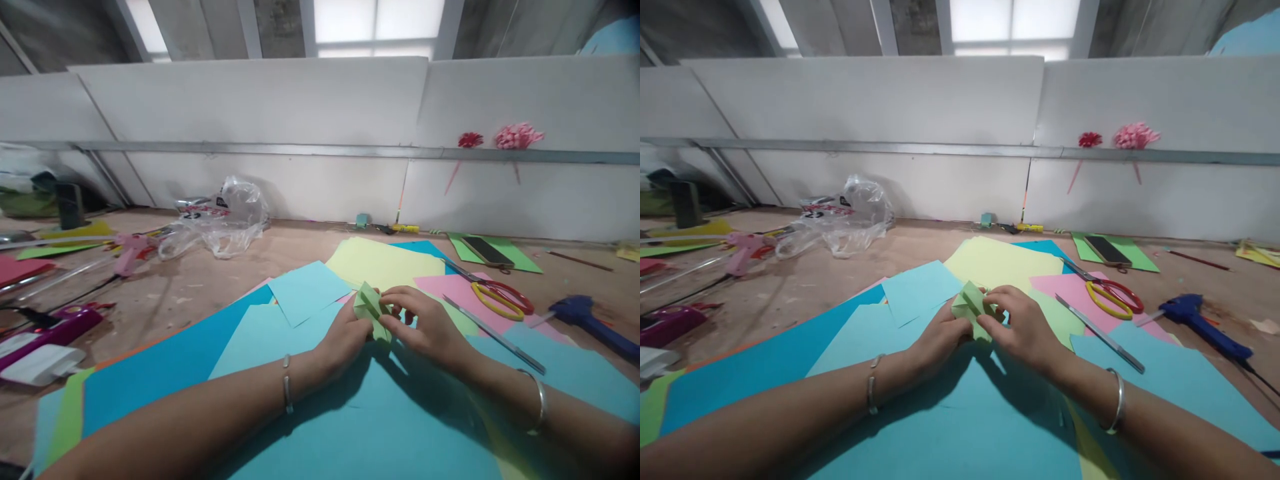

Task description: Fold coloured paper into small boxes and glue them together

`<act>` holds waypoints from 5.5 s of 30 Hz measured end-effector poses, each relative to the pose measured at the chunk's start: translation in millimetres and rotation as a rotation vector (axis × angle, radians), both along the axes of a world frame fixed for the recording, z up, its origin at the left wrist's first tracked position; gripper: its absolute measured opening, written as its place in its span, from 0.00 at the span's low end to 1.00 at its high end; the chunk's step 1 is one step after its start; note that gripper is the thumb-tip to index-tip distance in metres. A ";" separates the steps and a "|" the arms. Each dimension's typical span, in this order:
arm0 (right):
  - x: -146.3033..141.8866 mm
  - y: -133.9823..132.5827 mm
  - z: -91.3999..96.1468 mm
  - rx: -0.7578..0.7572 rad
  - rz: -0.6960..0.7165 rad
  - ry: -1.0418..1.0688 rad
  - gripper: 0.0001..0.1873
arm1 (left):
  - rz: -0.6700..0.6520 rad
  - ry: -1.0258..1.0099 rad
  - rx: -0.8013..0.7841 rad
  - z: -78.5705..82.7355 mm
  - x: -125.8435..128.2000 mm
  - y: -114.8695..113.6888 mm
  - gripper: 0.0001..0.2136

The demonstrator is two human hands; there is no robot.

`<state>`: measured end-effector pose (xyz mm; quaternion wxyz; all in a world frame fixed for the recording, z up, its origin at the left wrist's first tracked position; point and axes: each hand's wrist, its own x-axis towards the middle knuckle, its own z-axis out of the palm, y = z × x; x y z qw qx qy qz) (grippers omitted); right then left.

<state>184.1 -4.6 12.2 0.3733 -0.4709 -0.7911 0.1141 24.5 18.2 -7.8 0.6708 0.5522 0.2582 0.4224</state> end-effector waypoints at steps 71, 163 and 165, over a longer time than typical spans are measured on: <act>13.5 14.9 -11.4 -0.152 -0.036 0.296 0.10 | -0.179 -0.175 -0.384 -0.4 -9.7 20.6 0.18; 25.5 28.6 -11.0 -0.319 0.020 0.292 0.09 | 0.073 0.010 -0.122 3.0 -12.3 18.9 0.14; 25.4 28.2 -10.9 -0.303 -0.010 0.256 0.10 | 0.175 0.077 -0.038 1.4 -10.9 18.4 0.11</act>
